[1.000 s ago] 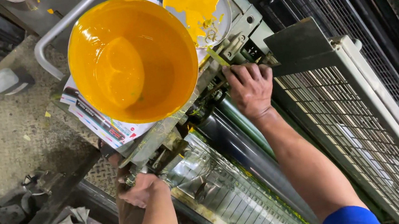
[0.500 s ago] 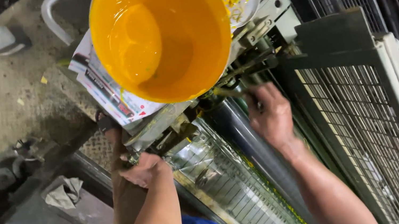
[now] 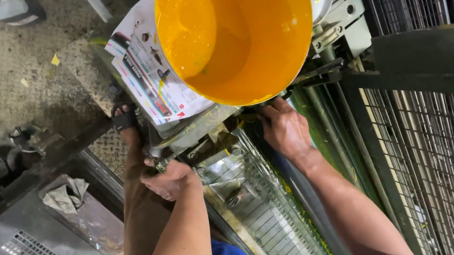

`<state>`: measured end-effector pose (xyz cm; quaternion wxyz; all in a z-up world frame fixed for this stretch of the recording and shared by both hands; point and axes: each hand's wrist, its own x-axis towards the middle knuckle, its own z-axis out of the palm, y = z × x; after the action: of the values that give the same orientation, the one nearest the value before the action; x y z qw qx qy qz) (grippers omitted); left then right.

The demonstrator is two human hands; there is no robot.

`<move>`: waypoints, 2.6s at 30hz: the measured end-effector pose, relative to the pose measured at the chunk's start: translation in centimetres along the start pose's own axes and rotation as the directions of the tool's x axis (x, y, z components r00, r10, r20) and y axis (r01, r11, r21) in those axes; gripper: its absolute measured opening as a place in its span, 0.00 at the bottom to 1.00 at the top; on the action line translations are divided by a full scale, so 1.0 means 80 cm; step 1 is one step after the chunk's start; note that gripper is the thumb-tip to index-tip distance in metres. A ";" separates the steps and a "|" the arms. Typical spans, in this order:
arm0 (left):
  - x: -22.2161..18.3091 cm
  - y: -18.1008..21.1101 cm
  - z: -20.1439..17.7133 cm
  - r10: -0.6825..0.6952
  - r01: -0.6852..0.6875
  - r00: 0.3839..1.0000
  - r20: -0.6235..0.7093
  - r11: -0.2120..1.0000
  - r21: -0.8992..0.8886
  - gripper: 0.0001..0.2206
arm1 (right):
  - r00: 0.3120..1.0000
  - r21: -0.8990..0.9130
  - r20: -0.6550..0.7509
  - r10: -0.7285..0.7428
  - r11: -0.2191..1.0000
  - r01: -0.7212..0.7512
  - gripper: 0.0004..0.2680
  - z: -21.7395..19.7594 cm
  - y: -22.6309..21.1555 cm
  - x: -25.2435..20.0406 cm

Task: The person cleans the rollers of a printing machine using a yellow scraper tool. They repeatedly scrape the surface of the green rollers to remove excess yellow ink, which falls into a yellow bucket positioned below.

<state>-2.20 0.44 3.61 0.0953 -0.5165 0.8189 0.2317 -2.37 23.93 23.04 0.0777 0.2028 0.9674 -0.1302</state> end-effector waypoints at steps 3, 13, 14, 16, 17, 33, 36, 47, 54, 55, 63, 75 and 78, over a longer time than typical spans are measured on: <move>-0.007 0.022 -0.008 -0.129 0.131 0.988 0.079 0.991 -0.011 0.21 | 0.998 -0.010 0.005 -0.058 0.998 0.058 0.06 0.008 0.000 0.009; -0.029 0.070 -0.056 -0.144 0.146 0.988 0.053 0.989 -0.028 0.23 | 0.978 -0.143 0.196 0.075 0.989 -0.047 0.06 0.029 -0.009 0.029; -0.029 0.065 -0.050 -0.121 0.122 0.992 0.036 0.992 -0.041 0.23 | 0.975 -0.119 0.190 0.113 0.989 -0.091 0.06 0.021 -0.018 0.033; -0.028 0.059 -0.049 -0.104 0.107 0.994 0.042 0.991 -0.075 0.23 | 0.978 -0.088 0.171 0.118 0.991 -0.104 0.06 0.026 -0.010 0.029; -0.027 0.057 -0.048 -0.086 0.091 0.995 0.044 0.990 -0.110 0.23 | 0.981 -0.054 0.151 0.121 0.992 -0.115 0.07 0.029 -0.007 0.028; -0.017 0.038 -0.016 -0.144 0.145 0.989 0.014 0.989 -0.043 0.21 | 0.994 -0.052 0.092 0.055 0.997 -0.051 0.06 0.030 0.023 0.023; -0.013 0.030 -0.006 -0.113 0.114 0.993 -0.046 0.993 0.011 0.21 | 0.992 -0.109 0.122 0.034 0.994 -0.020 0.07 0.032 0.028 0.022; -0.027 0.068 -0.045 -0.150 0.150 0.989 0.005 0.989 0.009 0.24 | 0.971 -0.153 0.232 0.058 0.988 -0.022 0.14 0.041 0.018 0.032; -0.022 0.061 -0.040 -0.196 0.197 0.979 0.056 0.980 -0.026 0.24 | 0.952 -0.093 0.267 0.152 0.987 -0.131 0.16 0.031 0.008 0.045; -0.016 0.044 -0.023 -0.172 0.173 0.984 0.055 0.985 -0.020 0.24 | 0.953 -0.047 0.265 0.149 0.989 -0.142 0.16 0.030 0.007 0.045; 0.039 -0.080 0.130 -0.334 0.323 0.937 0.107 0.941 0.105 0.22 | 0.968 0.139 0.231 0.097 0.981 -0.132 0.14 0.025 0.007 0.042; -0.023 0.032 -0.032 -0.104 0.112 0.991 0.083 0.987 -0.111 0.18 | 0.964 0.127 0.262 0.045 0.989 -0.081 0.14 0.028 0.019 0.050; -0.024 0.020 -0.031 0.152 -0.146 0.987 0.050 0.984 -0.102 0.24 | 0.941 0.117 0.338 -0.005 0.993 -0.036 0.15 0.028 0.021 0.056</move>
<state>-2.52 1.35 7.02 0.0758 -0.4510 0.8398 0.2927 -5.56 26.42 19.60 0.2307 0.1894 0.9285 -0.2209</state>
